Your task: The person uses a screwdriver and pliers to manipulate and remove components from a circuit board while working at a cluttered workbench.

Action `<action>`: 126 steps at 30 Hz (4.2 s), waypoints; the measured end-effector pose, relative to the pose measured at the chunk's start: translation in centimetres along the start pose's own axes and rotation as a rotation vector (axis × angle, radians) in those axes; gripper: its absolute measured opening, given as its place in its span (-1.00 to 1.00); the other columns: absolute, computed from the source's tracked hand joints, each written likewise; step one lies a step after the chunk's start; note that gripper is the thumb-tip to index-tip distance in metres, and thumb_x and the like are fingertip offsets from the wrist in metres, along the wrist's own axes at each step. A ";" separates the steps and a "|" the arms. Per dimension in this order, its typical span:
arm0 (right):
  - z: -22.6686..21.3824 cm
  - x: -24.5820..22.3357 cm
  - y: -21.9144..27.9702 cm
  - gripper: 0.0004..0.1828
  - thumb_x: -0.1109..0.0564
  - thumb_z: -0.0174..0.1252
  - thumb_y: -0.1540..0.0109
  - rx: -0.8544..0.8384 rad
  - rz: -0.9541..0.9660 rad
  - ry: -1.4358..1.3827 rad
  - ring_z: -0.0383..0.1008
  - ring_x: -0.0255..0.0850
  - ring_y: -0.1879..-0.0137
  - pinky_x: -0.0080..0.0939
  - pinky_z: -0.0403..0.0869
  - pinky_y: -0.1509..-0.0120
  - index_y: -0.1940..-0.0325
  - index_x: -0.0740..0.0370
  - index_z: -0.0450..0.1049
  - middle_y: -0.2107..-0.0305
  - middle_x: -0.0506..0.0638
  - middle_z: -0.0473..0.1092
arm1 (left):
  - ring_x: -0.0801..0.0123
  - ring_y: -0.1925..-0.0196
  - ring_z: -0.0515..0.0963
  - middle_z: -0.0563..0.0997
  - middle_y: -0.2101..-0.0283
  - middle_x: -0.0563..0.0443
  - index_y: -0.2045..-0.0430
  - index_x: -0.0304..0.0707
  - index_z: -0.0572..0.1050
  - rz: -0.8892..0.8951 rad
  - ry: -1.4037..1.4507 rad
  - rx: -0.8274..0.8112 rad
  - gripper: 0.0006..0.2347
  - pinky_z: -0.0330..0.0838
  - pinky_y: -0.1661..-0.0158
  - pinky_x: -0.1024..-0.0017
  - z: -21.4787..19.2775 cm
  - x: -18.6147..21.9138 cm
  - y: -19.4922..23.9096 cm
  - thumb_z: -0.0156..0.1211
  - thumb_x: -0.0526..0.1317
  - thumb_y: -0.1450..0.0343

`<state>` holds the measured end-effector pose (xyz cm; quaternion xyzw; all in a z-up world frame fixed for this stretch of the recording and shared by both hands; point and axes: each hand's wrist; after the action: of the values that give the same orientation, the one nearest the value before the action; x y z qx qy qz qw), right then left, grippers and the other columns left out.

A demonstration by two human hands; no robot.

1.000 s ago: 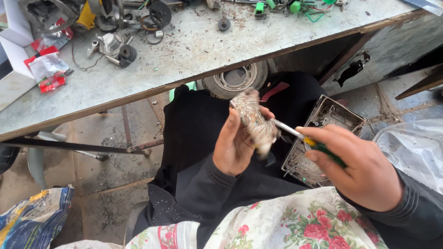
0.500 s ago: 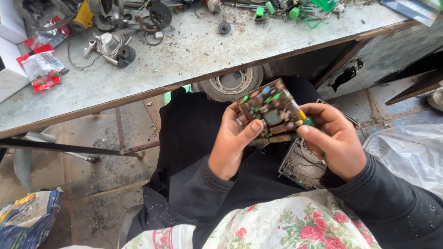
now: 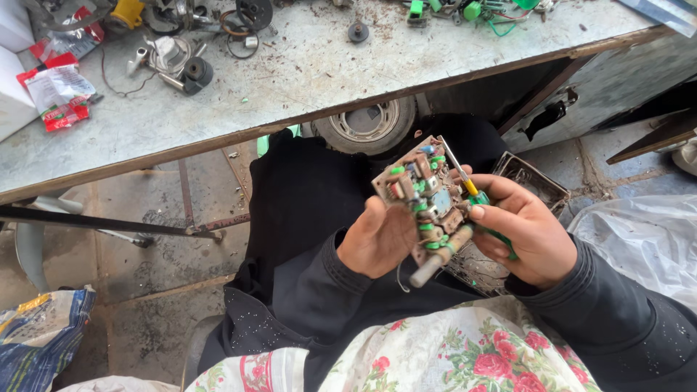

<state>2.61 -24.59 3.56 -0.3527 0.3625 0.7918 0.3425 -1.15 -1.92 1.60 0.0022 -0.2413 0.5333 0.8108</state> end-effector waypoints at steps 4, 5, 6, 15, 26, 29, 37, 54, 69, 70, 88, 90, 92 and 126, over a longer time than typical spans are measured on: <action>0.1 0.6 0.1 -0.54 0.25 0.13 -0.31 0.037 -0.056 0.132 0.19 -0.47 0.57 -0.42 0.17 0.57 -0.30 0.40 0.33 0.35 -0.04 0.39 | 0.19 -0.53 0.29 0.20 -0.53 -0.13 -0.56 -0.10 -0.03 0.032 -0.030 -0.021 -0.11 0.27 -0.43 0.11 0.9 0.5 0.3 0.27 0.24 -0.38; 0.3 0.5 0.2 -0.54 0.25 0.13 -0.31 0.037 -0.056 0.131 0.19 -0.47 0.57 -0.42 0.17 0.57 -0.30 0.40 0.33 0.35 -0.04 0.39 | 0.15 -0.51 0.28 0.19 -0.53 -0.19 -0.52 -0.17 0.01 0.080 -0.126 0.028 -0.16 0.25 -0.44 0.10 1.0 0.3 0.1 0.26 0.22 -0.42; 0.6 0.3 0.4 -0.54 0.23 0.16 -0.33 0.046 -0.060 0.293 0.18 -0.45 0.57 -0.42 0.16 0.56 -0.32 0.37 0.37 0.42 -0.03 0.34 | 0.10 -0.50 0.27 0.18 -0.52 -0.25 -0.49 -0.24 0.06 0.128 -0.221 0.078 -0.21 0.22 -0.45 0.09 1.0 0.2 -0.1 0.25 0.21 -0.46; 4.8 -4.5 3.6 -0.53 0.17 0.22 -0.19 -0.080 -0.548 1.335 0.52 -0.22 0.30 -0.28 0.47 0.23 -0.21 0.18 0.49 0.20 -0.01 0.45 | 0.04 -0.47 0.35 0.36 -0.35 -0.30 -0.43 -0.33 0.14 0.274 -0.228 0.174 -0.27 0.31 -0.39 0.15 -0.4 0.4 -0.1 0.15 0.24 -0.51; 6.0 -3.8 3.6 -0.53 0.12 0.29 -0.13 -0.041 -0.606 1.522 0.55 -0.14 0.42 -0.18 0.49 0.36 -0.15 0.11 0.53 0.24 0.01 0.48 | 0.20 -0.29 0.45 0.44 -0.21 -0.18 -0.42 -0.34 0.14 0.258 -0.495 0.209 -0.18 0.38 -0.32 0.21 0.2 0.7 0.1 0.17 0.34 -0.45; 6.2 -3.8 3.5 -0.55 0.13 0.28 -0.15 -0.039 -0.633 1.553 0.54 -0.13 0.42 -0.18 0.49 0.36 -0.15 0.13 0.53 0.25 0.02 0.47 | 0.23 -0.28 0.46 0.44 -0.20 -0.15 -0.45 -0.35 0.10 0.257 -0.531 0.188 -0.16 0.38 -0.33 0.22 0.4 0.8 0.1 0.18 0.33 -0.44; 6.5 -3.5 3.8 -0.48 0.13 0.21 -0.17 -0.018 -0.540 1.635 0.47 -0.06 0.48 -0.10 0.45 0.43 -0.24 0.11 0.45 0.42 0.02 0.40 | 0.42 -0.17 0.37 0.37 -0.14 -0.03 -0.53 -0.38 0.05 0.237 -0.938 0.188 -0.14 0.29 -0.32 0.41 0.8 0.2 0.9 0.17 0.31 -0.50; 3.0 0.8 1.4 -0.78 0.29 0.13 -0.26 0.034 -0.660 0.967 0.50 -0.07 0.19 -0.17 0.48 0.08 0.01 0.30 0.38 0.24 0.09 0.41 | 0.28 -0.16 0.43 0.42 -0.14 -0.18 -0.39 -0.50 0.11 0.418 -0.740 0.181 -0.13 0.34 -0.17 0.34 -0.3 0.2 -0.5 0.19 0.32 -0.43; 1.1 0.9 -0.3 -0.71 0.26 0.43 0.01 -0.008 -1.043 1.239 0.66 -0.06 0.25 -0.20 0.58 0.26 0.22 0.24 0.59 0.28 0.03 0.53 | 0.39 -0.20 0.42 0.43 -0.17 -0.11 -0.43 -0.49 0.10 0.210 -0.780 0.031 -0.07 0.26 -0.29 0.39 -3.1 -3.6 -0.2 0.14 0.39 -0.38; 0.9 0.8 -0.5 -0.70 0.28 0.39 0.02 -0.033 -1.116 1.264 0.67 -0.04 0.17 -0.19 0.60 0.21 0.21 0.25 0.57 0.25 0.04 0.53 | 0.39 -0.20 0.42 0.43 -0.17 -0.11 -0.43 -0.49 0.10 0.216 -0.789 0.021 -0.07 0.26 -0.29 0.39 -3.7 -3.7 -0.4 0.14 0.39 -0.38; 1.1 0.0 -0.7 -0.70 0.21 0.39 -0.06 -0.146 -1.104 1.394 0.60 -0.06 0.30 -0.12 0.55 0.31 0.13 0.18 0.57 0.20 0.00 0.49 | 0.17 -0.20 0.48 0.46 -0.11 -0.30 -0.38 -0.58 0.09 0.192 -0.753 0.013 0.02 0.28 -0.27 0.23 -11.4 -4.2 -1.1 0.26 0.39 -0.27; 1.4 0.2 -0.5 -0.69 0.21 0.40 -0.01 -0.098 -1.094 1.372 0.61 -0.06 0.31 -0.13 0.55 0.32 0.18 0.18 0.56 0.23 0.00 0.49 | 0.21 -0.24 0.46 0.44 -0.16 -0.24 -0.38 -0.54 0.11 0.138 -0.808 0.061 0.03 0.26 -0.31 0.24 -10.8 -3.9 -1.0 0.22 0.43 -0.25; 1.6 0.0 -0.2 -0.67 0.21 0.40 0.05 -0.056 -1.080 1.350 0.61 -0.05 0.33 -0.13 0.54 0.33 0.22 0.18 0.55 0.25 0.00 0.49 | 0.20 -0.26 0.45 0.44 -0.16 -0.24 -0.38 -0.53 0.10 0.133 -0.786 0.066 0.02 0.25 -0.31 0.23 -9.4 -4.1 -0.9 0.23 0.42 -0.25; 1.8 0.5 1.5 -0.67 0.31 0.37 -0.01 -0.138 -1.417 1.369 0.51 -0.01 0.32 -0.08 0.46 0.29 0.17 0.26 0.49 0.29 0.05 0.41 | 0.35 -0.19 0.46 0.44 -0.16 -0.10 -0.41 -0.40 0.12 0.264 -0.576 0.146 -0.19 0.38 -0.23 0.36 1.6 -3.2 0.8 0.09 0.33 -0.46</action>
<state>0.63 -23.75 4.53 -0.8893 0.1405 0.0483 0.4325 -3.44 -4.77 1.58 0.1797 -0.4201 0.6270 0.6310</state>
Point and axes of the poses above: each hand's wrist, its own y-axis away from the middle knuckle, its own z-axis out of the palm, x = y × z
